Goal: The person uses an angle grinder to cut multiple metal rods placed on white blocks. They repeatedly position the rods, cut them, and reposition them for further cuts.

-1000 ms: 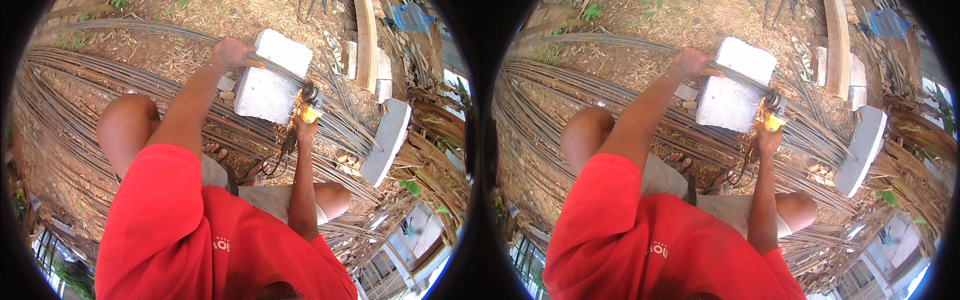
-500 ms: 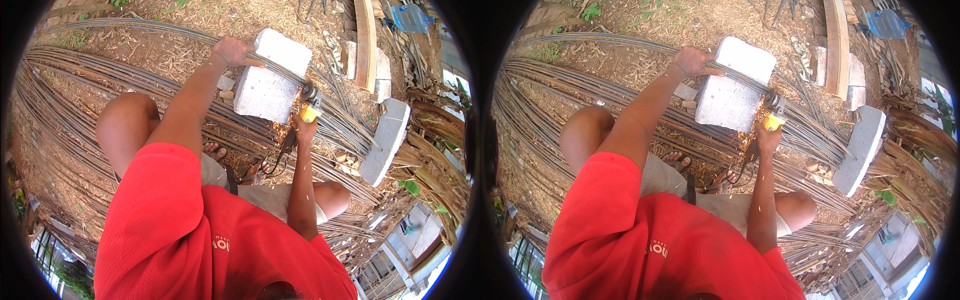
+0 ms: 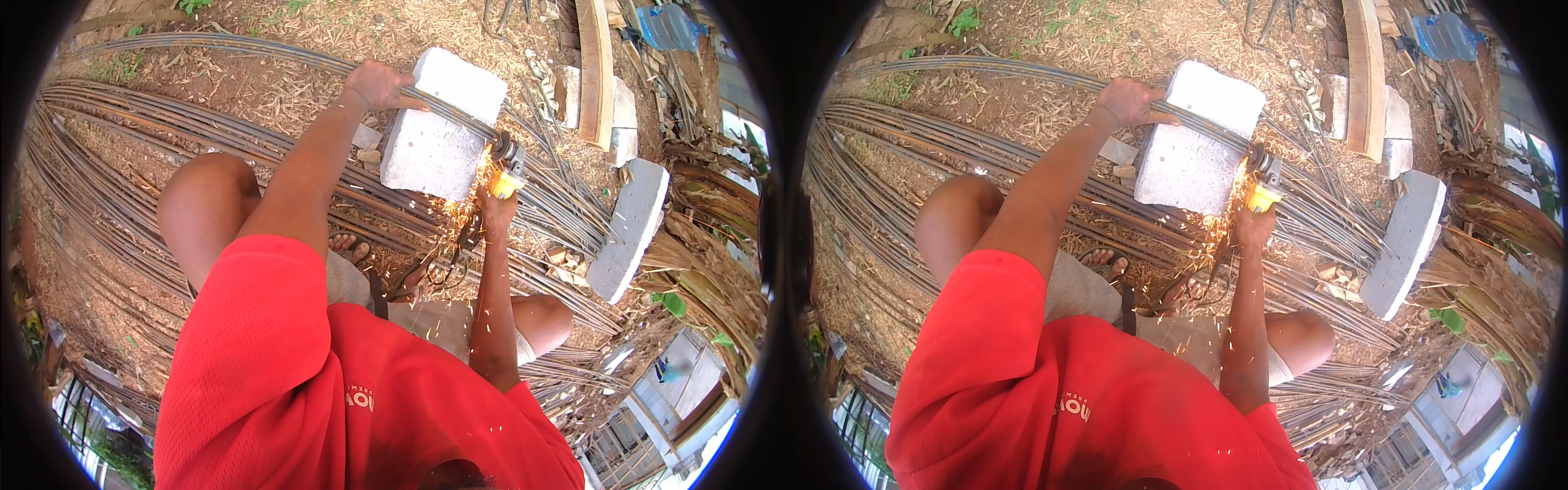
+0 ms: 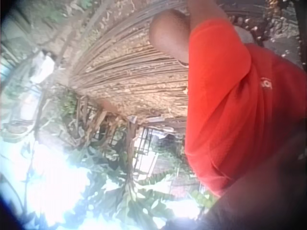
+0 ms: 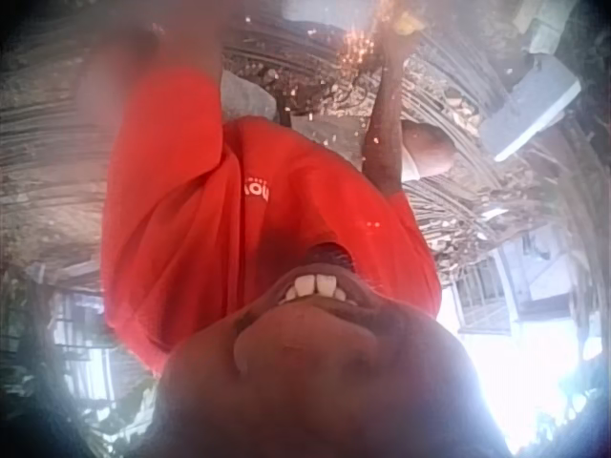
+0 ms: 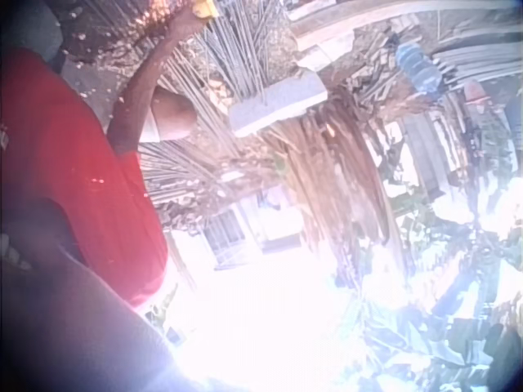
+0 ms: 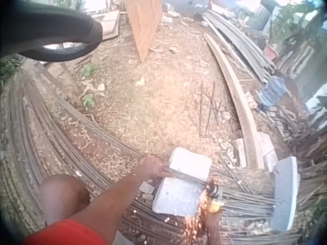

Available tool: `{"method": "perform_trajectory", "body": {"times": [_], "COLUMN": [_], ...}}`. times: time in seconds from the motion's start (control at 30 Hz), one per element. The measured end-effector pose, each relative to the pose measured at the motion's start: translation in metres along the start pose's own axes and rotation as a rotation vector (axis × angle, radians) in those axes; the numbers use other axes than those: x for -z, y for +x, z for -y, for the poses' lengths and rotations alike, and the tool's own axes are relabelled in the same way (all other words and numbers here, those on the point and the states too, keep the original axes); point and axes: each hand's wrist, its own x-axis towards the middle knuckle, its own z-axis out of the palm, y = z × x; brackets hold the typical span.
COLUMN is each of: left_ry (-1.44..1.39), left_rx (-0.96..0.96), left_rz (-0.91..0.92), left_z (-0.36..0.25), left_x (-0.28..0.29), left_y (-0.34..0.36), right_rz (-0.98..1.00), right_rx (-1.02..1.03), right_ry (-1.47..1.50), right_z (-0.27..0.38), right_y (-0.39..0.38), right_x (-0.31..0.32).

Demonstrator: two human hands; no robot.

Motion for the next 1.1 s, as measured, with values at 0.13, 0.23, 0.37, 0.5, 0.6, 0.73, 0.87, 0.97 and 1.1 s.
{"method": "perform_trajectory", "body": {"times": [0.13,0.23,0.37,0.5,0.6,0.73,0.87,0.97,1.1], "left_ry": [0.013,0.016,-0.007,-0.002,-0.034,-0.006,0.016,-0.013,0.005], "left_rx": [-0.017,0.03,0.028,0.031,0.021,0.04,0.055,0.046,0.035], "left_rz": [-0.063,0.058,0.099,0.016,0.086,0.114,0.164,0.127,0.09], "left_z": [-0.001,-0.002,-0.002,-0.003,-0.002,-0.003,-0.004,-0.004,-0.004], "left_x": [-0.001,0.001,0.003,0.005,0.006,0.007,0.009,0.01,0.01], "left_y": [-0.002,0.002,0.002,-0.002,-0.001,0.002,0.002,0.001,-0.001], "right_rz": [-0.015,-0.021,-0.03,-0.006,-0.028,-0.015,-0.005,0.005,-0.023], "right_rx": [-0.01,-0.026,-0.064,-0.008,-0.021,-0.049,-0.095,-0.028,-0.038], "right_ry": [-0.039,-0.071,-0.076,-0.056,-0.12,-0.145,-0.067,-0.001,-0.081], "right_z": [0.01,0.013,0.01,0.009,0.01,0.014,0.015,0.016,0.018], "right_y": [-0.005,-0.004,-0.001,0.0,-0.001,-0.001,-0.004,-0.007,-0.005], "right_x": [-0.004,-0.005,-0.004,-0.003,-0.004,-0.003,-0.004,-0.005,-0.008]}}
